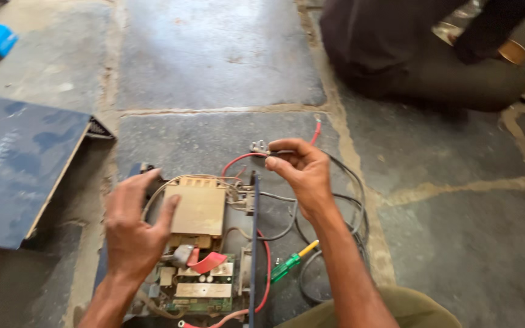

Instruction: The person sits on the floor and works on the internal components of an open electronic device. They use a green-handled screwdriver to tighten screws and adjust wires connected to a transformer and circuit board.

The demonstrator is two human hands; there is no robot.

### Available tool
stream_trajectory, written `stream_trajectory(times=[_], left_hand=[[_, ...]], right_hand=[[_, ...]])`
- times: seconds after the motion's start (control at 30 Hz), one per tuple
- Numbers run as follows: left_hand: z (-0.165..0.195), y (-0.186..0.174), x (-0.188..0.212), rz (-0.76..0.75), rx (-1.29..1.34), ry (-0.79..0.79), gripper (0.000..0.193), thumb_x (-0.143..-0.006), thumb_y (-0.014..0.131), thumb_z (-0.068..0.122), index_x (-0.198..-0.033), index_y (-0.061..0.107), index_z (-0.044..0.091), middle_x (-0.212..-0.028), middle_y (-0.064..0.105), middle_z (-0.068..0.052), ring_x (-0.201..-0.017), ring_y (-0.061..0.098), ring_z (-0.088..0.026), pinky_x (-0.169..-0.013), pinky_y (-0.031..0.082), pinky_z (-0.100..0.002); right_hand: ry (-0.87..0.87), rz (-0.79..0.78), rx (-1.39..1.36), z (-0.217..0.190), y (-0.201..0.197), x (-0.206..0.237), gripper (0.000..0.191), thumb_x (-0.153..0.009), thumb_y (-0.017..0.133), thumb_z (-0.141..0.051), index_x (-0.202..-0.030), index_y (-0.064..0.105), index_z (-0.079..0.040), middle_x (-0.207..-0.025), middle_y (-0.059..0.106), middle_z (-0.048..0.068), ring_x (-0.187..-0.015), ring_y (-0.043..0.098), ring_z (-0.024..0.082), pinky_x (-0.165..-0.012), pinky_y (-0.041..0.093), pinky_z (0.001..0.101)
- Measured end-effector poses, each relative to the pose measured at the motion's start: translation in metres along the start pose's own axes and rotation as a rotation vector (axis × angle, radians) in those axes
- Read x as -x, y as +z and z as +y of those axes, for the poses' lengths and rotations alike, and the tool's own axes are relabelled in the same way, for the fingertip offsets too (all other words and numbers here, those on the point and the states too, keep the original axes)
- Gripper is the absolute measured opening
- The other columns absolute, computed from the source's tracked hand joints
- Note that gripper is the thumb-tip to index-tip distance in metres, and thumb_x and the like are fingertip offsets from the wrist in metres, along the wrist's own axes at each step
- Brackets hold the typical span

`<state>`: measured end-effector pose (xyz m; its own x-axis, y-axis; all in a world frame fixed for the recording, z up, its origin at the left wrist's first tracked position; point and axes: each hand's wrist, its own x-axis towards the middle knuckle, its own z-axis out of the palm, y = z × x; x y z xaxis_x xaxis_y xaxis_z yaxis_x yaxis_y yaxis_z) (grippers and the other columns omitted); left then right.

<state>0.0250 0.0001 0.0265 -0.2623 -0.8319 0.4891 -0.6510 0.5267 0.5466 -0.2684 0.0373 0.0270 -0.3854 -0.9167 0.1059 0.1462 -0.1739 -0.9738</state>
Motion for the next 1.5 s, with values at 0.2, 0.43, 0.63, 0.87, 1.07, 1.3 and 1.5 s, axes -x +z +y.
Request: stream_trajectory(times=[0.2,0.43,0.63,0.87,1.07,1.3,1.5], left_hand=[[0.011,-0.008,0.001,0.015,0.103,0.160,0.050,-0.088,0.078,0.019,-0.132,0.062,0.003,-0.115,0.071,-0.015,-0.108,0.067,-0.033,-0.093,0.053,-0.043],[0.008,-0.009,-0.003,0.030,0.116,0.076,0.049,-0.089,0.078,0.018,-0.132,0.062,0.002,-0.112,0.072,-0.013,-0.107,0.067,-0.032,-0.092,0.053,-0.044],[0.006,-0.006,-0.002,0.015,0.113,0.085,0.051,-0.089,0.078,0.019,-0.133,0.061,0.002,-0.112,0.072,-0.013,-0.107,0.067,-0.031,-0.092,0.054,-0.043],[0.005,-0.004,-0.001,0.007,0.101,0.076,0.051,-0.089,0.077,0.019,-0.134,0.060,0.002,-0.114,0.072,-0.013,-0.109,0.067,-0.031,-0.093,0.054,-0.044],[0.005,-0.004,-0.002,0.008,0.097,0.079,0.051,-0.089,0.077,0.019,-0.134,0.060,0.002,-0.114,0.072,-0.013,-0.110,0.067,-0.032,-0.093,0.054,-0.044],[0.007,-0.005,-0.003,0.008,0.103,0.078,0.051,-0.089,0.077,0.019,-0.134,0.060,0.001,-0.114,0.072,-0.013,-0.109,0.067,-0.032,-0.093,0.053,-0.044],[0.007,-0.005,-0.004,0.010,0.109,0.069,0.052,-0.088,0.077,0.019,-0.134,0.060,0.001,-0.114,0.072,-0.013,-0.109,0.067,-0.032,-0.094,0.053,-0.044]], right_hand=[[-0.336,-0.147,0.044,-0.084,0.044,0.043,0.025,-0.090,0.072,0.017,-0.113,0.069,0.006,-0.123,0.064,0.012,-0.106,0.069,0.016,-0.094,0.060,0.0279],[-0.449,-0.151,0.130,-0.112,0.057,0.058,0.024,-0.091,0.074,0.018,-0.112,0.070,0.006,-0.120,0.064,0.014,-0.102,0.069,0.015,-0.092,0.061,0.0275],[-0.452,-0.149,0.110,-0.108,0.054,0.056,0.024,-0.091,0.074,0.019,-0.110,0.069,0.005,-0.122,0.063,0.013,-0.103,0.068,0.014,-0.096,0.062,0.0291],[-0.428,-0.166,-0.002,-0.106,0.050,0.054,0.025,-0.094,0.073,0.015,-0.115,0.066,0.005,-0.117,0.065,0.015,-0.104,0.070,0.016,-0.099,0.063,0.0316],[-0.416,-0.138,0.021,-0.105,0.049,0.052,0.025,-0.095,0.076,0.009,-0.117,0.067,0.005,-0.112,0.069,0.015,-0.098,0.072,0.016,-0.092,0.063,0.0304],[-0.380,-0.120,0.011,-0.105,0.048,0.052,0.026,-0.095,0.076,0.003,-0.119,0.066,0.006,-0.108,0.073,0.015,-0.097,0.075,0.019,-0.085,0.066,0.0321],[-0.338,-0.090,0.028,-0.104,0.047,0.053,0.029,-0.097,0.075,-0.004,-0.122,0.065,0.009,-0.098,0.076,0.017,-0.088,0.076,0.020,-0.081,0.065,0.0316]])
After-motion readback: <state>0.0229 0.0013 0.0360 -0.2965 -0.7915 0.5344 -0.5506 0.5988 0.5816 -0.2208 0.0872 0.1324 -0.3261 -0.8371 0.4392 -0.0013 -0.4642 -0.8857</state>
